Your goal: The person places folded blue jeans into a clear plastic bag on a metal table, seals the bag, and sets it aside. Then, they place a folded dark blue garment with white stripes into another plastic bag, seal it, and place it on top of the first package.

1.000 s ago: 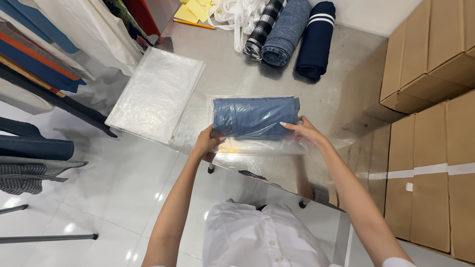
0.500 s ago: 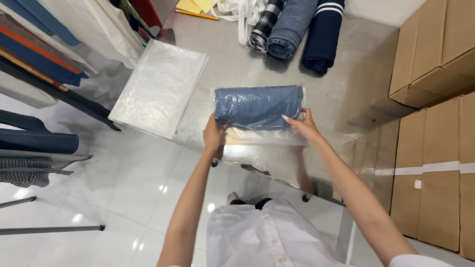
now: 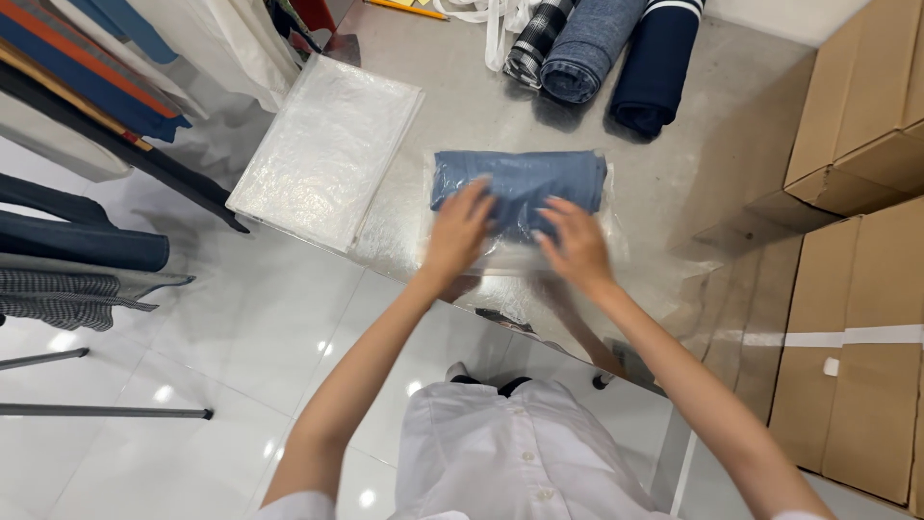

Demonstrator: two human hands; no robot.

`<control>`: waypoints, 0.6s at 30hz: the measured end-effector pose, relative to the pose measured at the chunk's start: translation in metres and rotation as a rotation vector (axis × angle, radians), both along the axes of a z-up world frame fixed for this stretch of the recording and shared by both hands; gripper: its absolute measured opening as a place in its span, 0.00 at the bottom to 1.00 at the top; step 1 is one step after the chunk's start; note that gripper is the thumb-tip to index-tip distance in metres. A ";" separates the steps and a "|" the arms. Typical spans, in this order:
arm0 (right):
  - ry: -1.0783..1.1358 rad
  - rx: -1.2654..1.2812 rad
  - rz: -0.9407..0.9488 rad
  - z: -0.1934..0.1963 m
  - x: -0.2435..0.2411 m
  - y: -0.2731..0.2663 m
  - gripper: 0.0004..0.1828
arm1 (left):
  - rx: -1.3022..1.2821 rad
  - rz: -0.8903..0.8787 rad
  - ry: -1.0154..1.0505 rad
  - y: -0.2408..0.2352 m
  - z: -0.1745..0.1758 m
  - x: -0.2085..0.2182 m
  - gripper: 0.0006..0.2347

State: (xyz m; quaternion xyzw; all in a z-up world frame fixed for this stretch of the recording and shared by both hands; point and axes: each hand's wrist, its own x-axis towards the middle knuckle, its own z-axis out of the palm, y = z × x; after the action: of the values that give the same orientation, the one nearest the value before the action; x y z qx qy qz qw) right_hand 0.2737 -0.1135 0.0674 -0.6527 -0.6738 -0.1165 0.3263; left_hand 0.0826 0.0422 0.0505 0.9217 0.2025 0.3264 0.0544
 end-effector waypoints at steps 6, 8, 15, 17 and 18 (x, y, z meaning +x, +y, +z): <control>-0.356 -0.204 0.115 -0.050 -0.001 0.028 0.35 | -0.087 -0.045 0.487 -0.020 -0.018 0.009 0.28; -0.386 -0.223 0.107 -0.065 -0.002 0.014 0.34 | -0.052 -0.041 0.512 -0.030 -0.033 0.000 0.28; -0.303 -0.366 0.070 -0.080 0.000 -0.010 0.33 | -0.122 -0.033 0.600 -0.028 -0.059 -0.022 0.28; -0.268 -0.397 0.084 -0.073 0.006 -0.018 0.34 | -0.143 -0.046 0.608 -0.023 -0.065 -0.029 0.27; -0.231 -0.429 0.100 -0.070 0.006 -0.026 0.34 | -0.164 -0.059 0.616 -0.024 -0.067 -0.036 0.25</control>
State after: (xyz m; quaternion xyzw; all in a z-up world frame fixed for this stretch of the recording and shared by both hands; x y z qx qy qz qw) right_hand 0.2793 -0.1390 -0.0028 -0.6553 -0.7473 -0.0285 0.1065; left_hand 0.0464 0.0183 -0.0168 0.9752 0.2083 0.0126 0.0742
